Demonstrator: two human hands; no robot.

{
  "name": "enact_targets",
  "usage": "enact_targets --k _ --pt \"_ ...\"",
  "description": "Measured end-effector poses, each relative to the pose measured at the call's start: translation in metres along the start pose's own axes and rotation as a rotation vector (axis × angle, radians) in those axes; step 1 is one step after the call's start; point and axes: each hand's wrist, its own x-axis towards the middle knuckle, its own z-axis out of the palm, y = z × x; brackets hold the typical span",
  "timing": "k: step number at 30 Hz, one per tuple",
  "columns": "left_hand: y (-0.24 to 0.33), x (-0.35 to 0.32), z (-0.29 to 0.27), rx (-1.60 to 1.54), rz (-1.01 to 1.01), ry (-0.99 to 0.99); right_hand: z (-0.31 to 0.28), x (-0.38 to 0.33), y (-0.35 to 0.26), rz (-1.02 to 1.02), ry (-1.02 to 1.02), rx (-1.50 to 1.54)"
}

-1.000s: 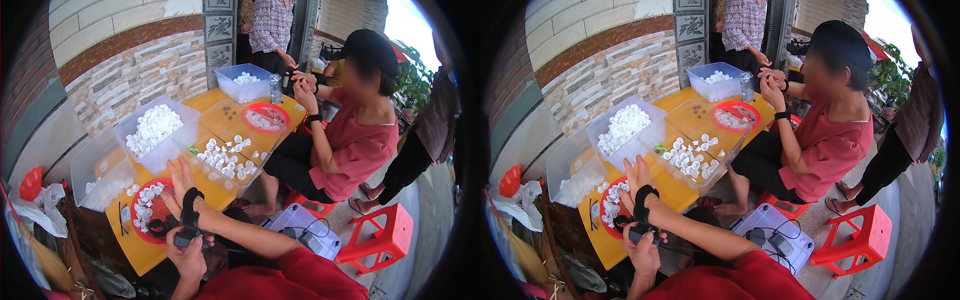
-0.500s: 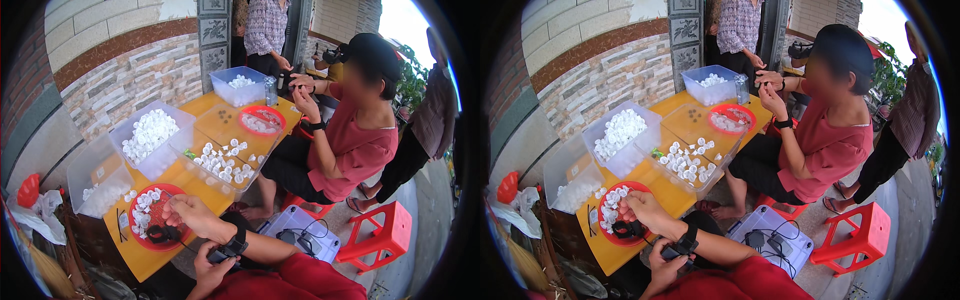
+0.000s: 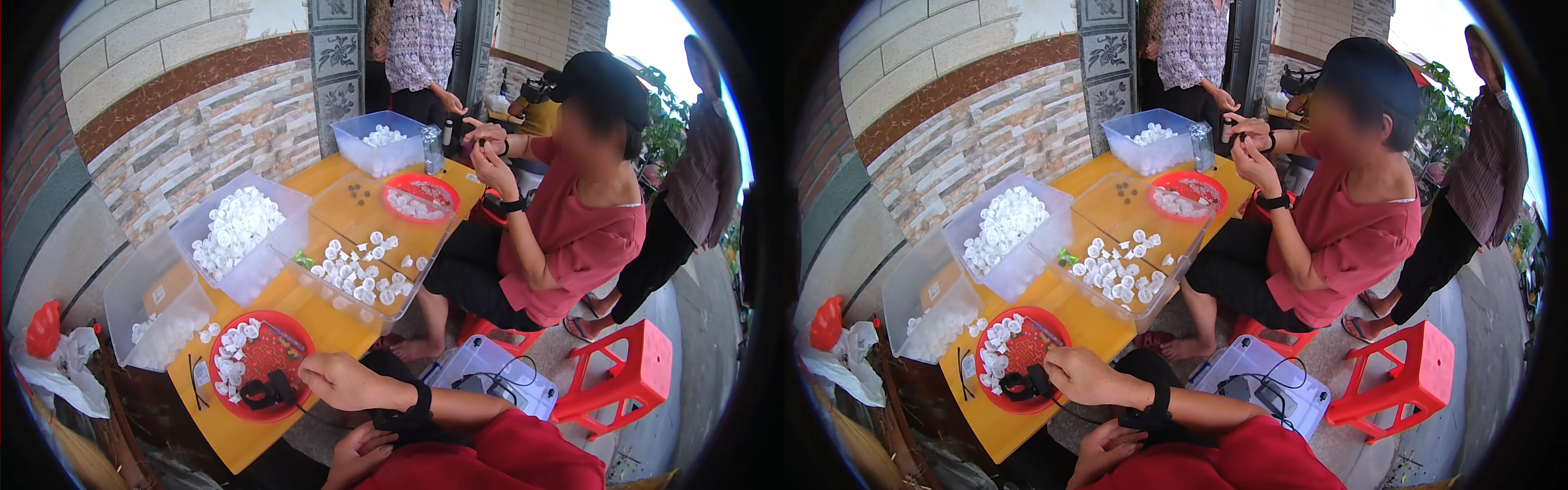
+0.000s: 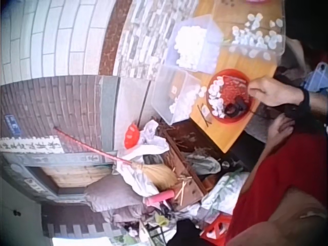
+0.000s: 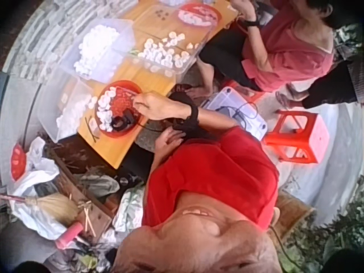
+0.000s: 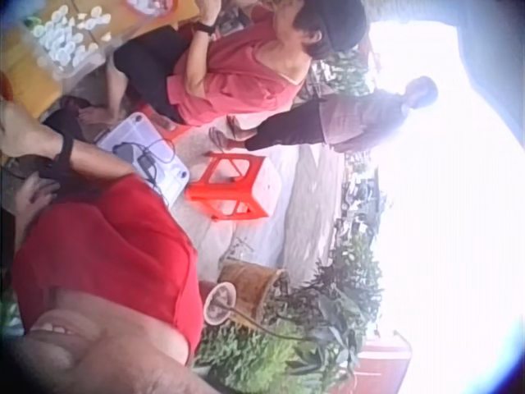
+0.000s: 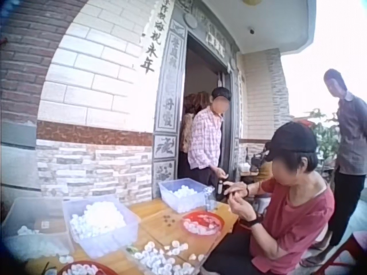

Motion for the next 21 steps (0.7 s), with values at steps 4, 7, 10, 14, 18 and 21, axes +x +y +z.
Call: enact_targets --k 4,7,10,14,18,21 --pt "0.004 -0.035 -0.008 0.007 0.004 0.189 0.007 -0.01 0.003 -0.237 0.025 -0.22" --pt "0.011 -0.062 -0.023 0.058 0.031 0.266 0.014 -0.007 0.003 -0.25 -0.063 -0.297" --pt "-0.015 -0.087 -0.051 0.116 0.144 0.366 0.017 0.002 0.006 -0.279 -0.16 -0.389" --pt "0.004 -0.077 -0.057 -0.052 0.264 0.517 0.003 0.014 0.005 -0.203 -0.116 -0.486" --pt "0.008 -0.071 -0.066 -0.015 0.335 0.644 0.013 0.031 0.019 -0.144 -0.125 -0.577" --pt "0.005 -0.065 -0.074 -0.01 0.36 0.675 0.027 0.04 0.019 -0.176 -0.133 -0.529"
